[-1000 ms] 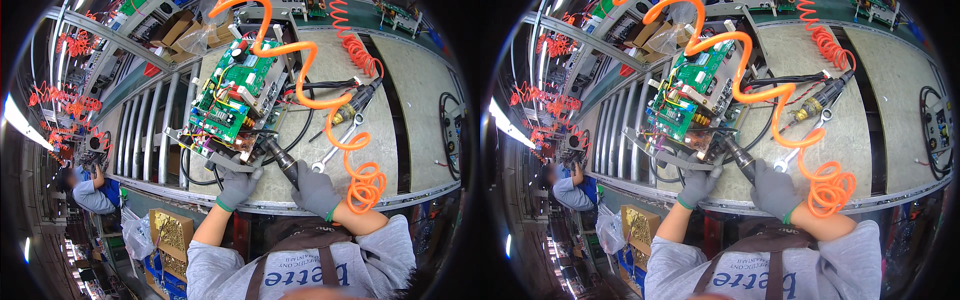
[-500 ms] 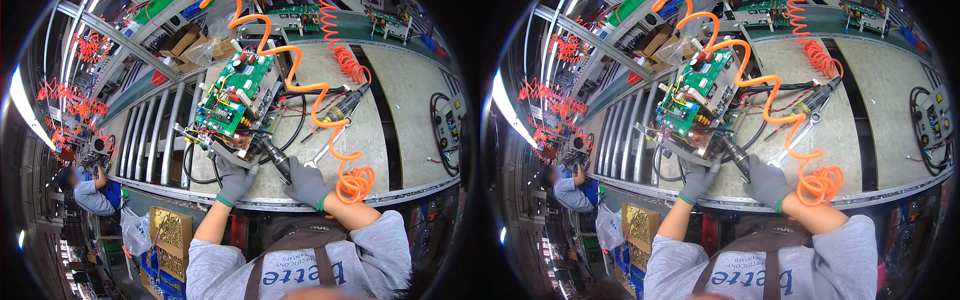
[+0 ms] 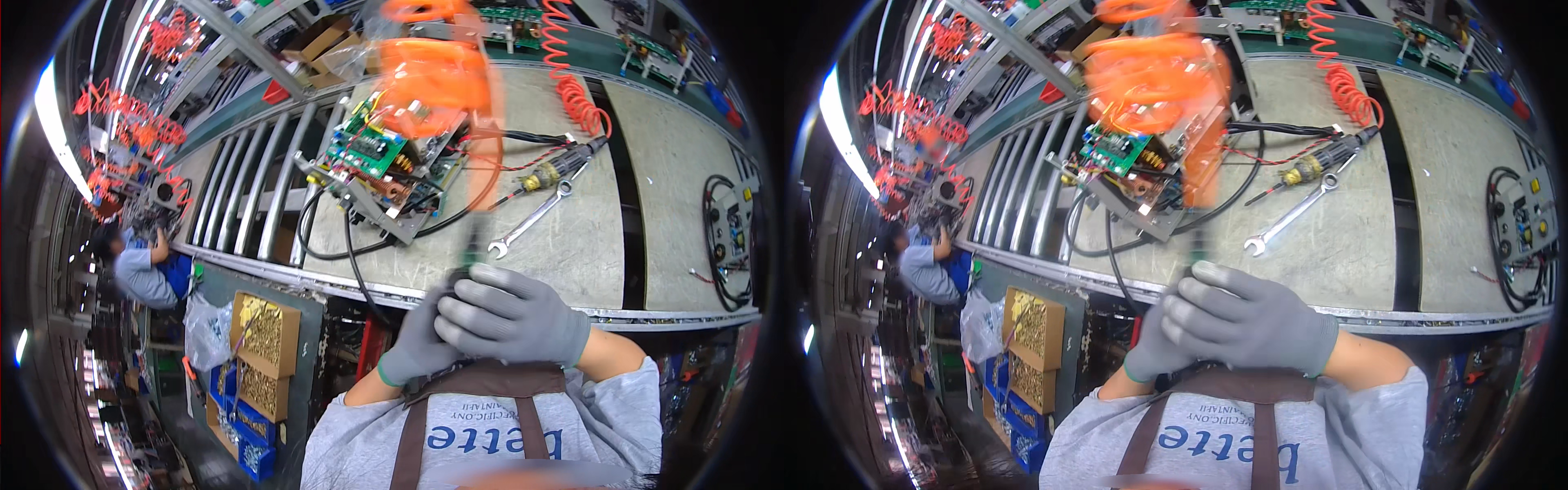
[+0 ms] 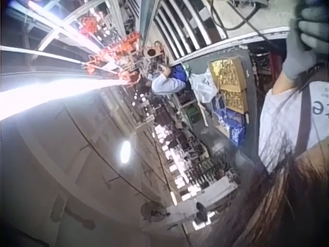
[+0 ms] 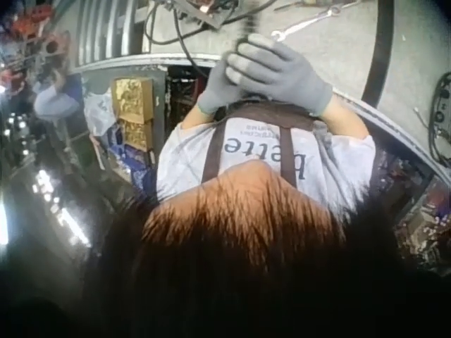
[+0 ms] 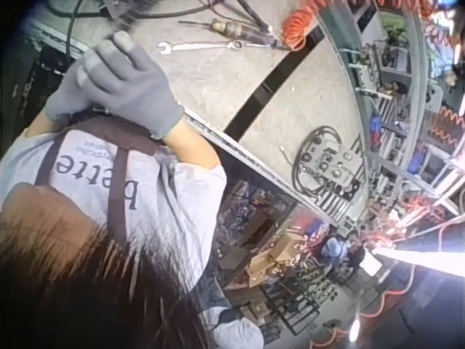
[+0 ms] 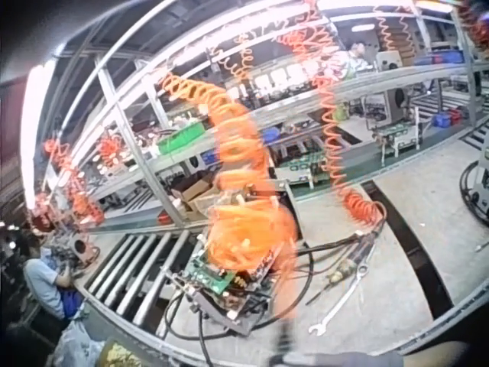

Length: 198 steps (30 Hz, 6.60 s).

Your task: Assembling and wiring an electronic power supply or inverter unit.

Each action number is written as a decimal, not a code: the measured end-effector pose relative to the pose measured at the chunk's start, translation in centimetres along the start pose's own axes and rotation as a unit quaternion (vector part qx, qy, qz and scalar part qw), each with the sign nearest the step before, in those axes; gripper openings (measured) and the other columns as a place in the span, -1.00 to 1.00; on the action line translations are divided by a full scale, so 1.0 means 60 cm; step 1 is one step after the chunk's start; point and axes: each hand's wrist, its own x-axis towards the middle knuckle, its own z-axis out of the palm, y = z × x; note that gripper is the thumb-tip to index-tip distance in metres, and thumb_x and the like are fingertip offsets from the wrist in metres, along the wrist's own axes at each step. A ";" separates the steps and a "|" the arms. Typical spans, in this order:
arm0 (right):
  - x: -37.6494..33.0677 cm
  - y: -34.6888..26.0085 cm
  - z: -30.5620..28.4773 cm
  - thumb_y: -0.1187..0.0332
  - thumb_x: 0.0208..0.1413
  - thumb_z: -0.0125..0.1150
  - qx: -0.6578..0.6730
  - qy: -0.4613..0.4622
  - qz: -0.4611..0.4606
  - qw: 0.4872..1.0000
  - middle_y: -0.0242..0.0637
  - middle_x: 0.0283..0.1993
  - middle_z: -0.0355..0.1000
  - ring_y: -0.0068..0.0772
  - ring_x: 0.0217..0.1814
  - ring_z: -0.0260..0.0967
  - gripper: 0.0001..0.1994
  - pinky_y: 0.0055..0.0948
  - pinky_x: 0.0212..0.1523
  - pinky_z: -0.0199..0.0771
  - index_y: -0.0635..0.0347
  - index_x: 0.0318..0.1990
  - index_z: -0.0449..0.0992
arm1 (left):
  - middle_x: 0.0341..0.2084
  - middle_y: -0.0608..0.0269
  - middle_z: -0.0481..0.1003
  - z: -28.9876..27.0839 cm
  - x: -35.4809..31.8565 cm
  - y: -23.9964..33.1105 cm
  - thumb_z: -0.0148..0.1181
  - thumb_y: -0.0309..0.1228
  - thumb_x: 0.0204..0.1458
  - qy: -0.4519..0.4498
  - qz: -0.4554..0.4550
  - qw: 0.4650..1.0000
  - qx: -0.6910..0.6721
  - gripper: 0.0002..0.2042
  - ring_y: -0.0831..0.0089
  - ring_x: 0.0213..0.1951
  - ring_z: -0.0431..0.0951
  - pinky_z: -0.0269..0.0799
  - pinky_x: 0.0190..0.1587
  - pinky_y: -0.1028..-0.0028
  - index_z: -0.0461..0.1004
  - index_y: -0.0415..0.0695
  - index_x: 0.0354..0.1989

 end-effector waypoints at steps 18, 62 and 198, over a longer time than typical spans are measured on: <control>-0.145 0.066 0.023 0.53 -0.07 0.25 -0.006 -0.008 0.400 0.916 -0.25 -0.24 0.50 -0.18 -0.16 0.43 -0.85 -0.31 -0.13 0.39 0.13 -0.30 0.52 | -0.43 0.39 0.45 -0.101 -0.056 -0.228 0.35 -0.57 -0.17 0.555 -0.079 0.824 -0.077 -0.71 0.61 -0.38 0.41 0.36 -0.27 0.56 0.41 -0.19 -0.25; -0.128 0.106 0.001 0.10 0.13 0.16 0.484 -0.292 0.459 0.685 -0.27 -0.42 0.50 -0.52 -0.44 0.46 -0.59 -0.49 -0.41 0.48 0.16 0.04 0.48 | -0.53 0.20 0.51 -0.062 0.053 -0.071 0.26 -0.34 0.02 0.006 -0.145 0.967 -0.207 -0.69 0.60 -0.65 0.42 0.29 -0.62 0.64 0.40 -0.21 -0.11; -0.060 0.086 0.279 0.23 0.12 0.06 0.544 -0.146 0.653 0.506 -0.44 -0.54 0.30 -0.66 -0.67 0.16 -0.83 -0.58 -0.74 0.18 0.11 -0.27 0.37 | 0.24 -0.28 0.02 -0.062 0.127 -0.176 0.36 -0.22 -0.23 0.349 0.060 0.876 0.326 -0.15 -0.20 0.25 0.07 0.05 0.28 0.05 0.06 -0.26 0.25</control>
